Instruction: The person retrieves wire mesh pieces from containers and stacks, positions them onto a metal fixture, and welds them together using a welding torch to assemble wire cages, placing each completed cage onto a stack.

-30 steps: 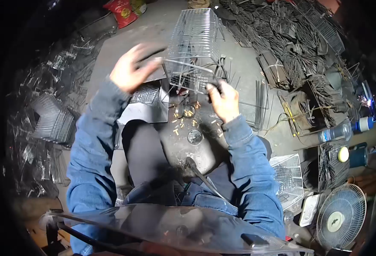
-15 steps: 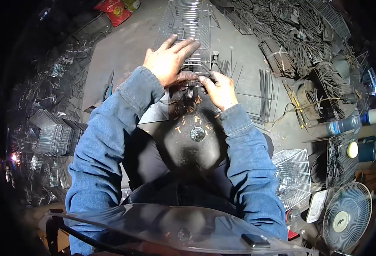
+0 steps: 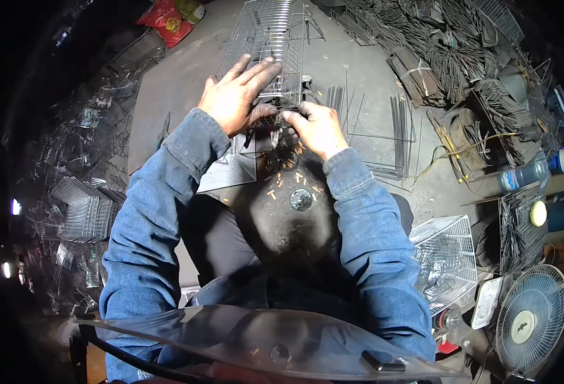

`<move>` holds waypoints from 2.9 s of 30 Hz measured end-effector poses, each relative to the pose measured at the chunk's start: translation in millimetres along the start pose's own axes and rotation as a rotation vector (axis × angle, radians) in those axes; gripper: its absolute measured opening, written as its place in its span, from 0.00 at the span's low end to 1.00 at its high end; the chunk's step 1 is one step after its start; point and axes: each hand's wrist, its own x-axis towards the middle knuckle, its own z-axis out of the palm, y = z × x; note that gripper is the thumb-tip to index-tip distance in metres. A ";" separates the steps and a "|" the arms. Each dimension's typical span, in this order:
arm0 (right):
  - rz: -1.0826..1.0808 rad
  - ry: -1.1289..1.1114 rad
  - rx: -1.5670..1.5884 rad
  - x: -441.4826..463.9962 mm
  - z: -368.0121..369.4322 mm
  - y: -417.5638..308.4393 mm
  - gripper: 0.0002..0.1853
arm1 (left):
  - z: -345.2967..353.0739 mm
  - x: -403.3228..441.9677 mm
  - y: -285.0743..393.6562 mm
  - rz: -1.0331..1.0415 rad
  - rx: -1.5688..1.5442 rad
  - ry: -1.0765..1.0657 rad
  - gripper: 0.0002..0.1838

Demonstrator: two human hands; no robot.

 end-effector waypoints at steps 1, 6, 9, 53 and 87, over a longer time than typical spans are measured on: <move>0.001 0.000 -0.004 0.9 1.0 1.7 0.12 | 0.2 -0.5 -0.9 0.003 0.005 -0.001 0.40; 0.020 0.017 0.062 -0.9 5.3 -3.8 0.10 | -0.9 -1.3 -1.7 0.002 0.005 -0.001 0.40; -0.001 0.011 0.073 -1.5 4.9 -3.9 0.09 | 0.3 -1.9 -2.4 0.002 -0.003 0.008 0.39; 0.460 -0.087 0.458 -164.2 -80.2 -72.8 0.21 | 3.2 -1.0 -6.6 0.001 -0.020 0.019 0.39; 0.345 -0.021 0.275 -164.4 -55.2 -87.0 0.19 | 0.0 0.1 -3.3 -0.019 -0.038 0.026 0.39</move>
